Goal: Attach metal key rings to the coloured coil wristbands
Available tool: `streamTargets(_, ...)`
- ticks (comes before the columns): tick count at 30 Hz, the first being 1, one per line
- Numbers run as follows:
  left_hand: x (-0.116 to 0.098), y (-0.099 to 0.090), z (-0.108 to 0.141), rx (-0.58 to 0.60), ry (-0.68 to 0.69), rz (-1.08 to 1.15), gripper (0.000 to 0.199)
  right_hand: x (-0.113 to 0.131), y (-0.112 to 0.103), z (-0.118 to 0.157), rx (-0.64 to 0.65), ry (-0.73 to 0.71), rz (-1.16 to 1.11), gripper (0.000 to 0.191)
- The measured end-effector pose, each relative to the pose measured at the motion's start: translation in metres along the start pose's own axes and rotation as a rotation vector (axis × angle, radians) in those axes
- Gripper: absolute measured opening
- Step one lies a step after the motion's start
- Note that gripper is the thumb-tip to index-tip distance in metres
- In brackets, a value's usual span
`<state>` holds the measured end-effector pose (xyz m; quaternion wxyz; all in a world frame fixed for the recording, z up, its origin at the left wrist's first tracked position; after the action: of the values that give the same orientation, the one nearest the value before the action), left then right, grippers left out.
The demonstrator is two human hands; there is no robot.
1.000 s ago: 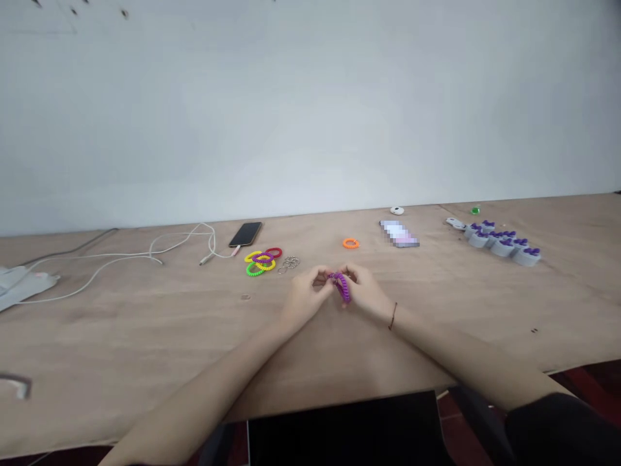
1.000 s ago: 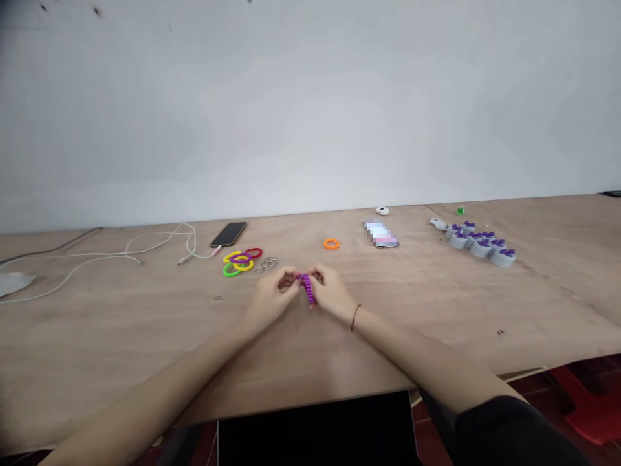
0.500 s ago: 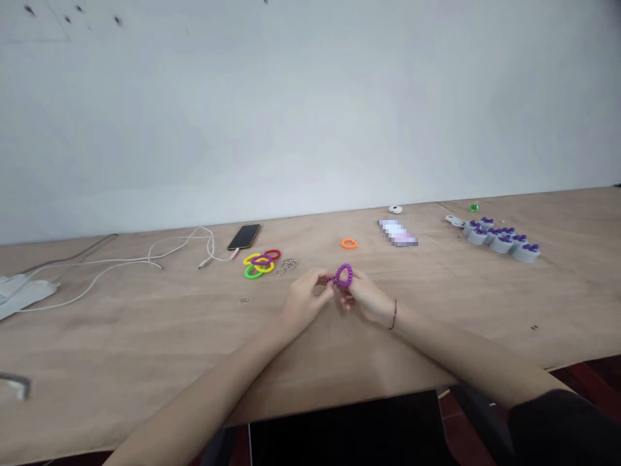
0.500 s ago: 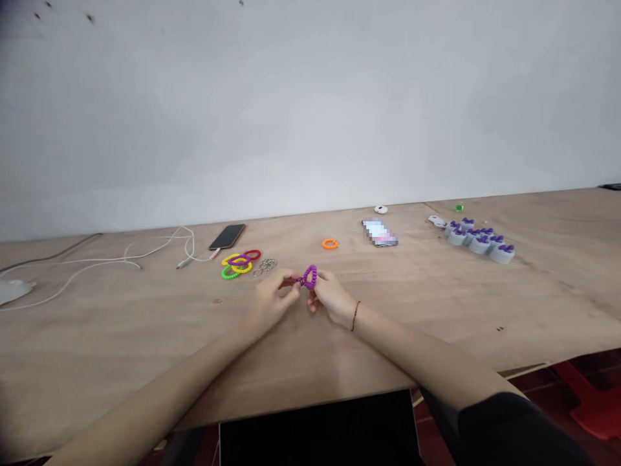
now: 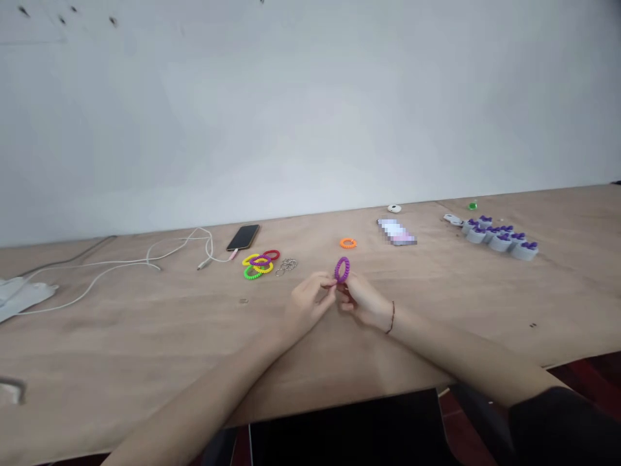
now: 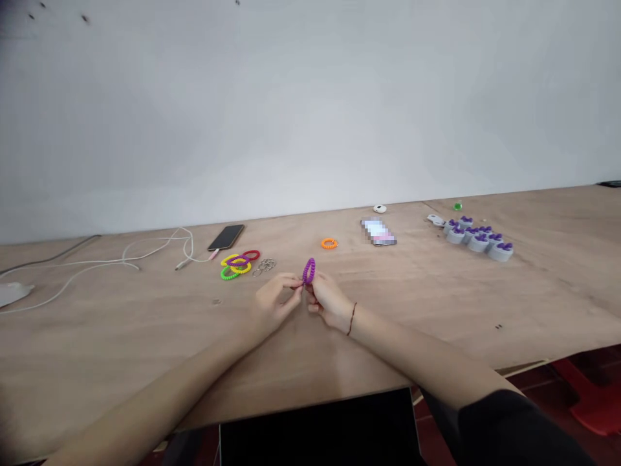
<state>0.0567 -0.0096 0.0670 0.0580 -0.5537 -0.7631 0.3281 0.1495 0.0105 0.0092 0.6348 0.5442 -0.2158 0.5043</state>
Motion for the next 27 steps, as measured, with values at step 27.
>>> streamTargets(27, 0.034, 0.020, 0.008, 0.248, -0.464, 0.526, 0.028, 0.031, -0.016, -0.006, 0.262, -0.089, 0.552, 0.023)
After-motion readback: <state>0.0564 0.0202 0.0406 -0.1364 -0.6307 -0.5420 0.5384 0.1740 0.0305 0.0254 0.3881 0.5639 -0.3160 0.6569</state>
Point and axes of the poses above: each hand's wrist, its own z-axis away from the middle knuckle, its own y-axis out of the palm, x = y × z, the point moved 7 cm from there along -z, towards the middle knuckle, and after that the axes turned 7 degrees about y, right-handed, at the moved point
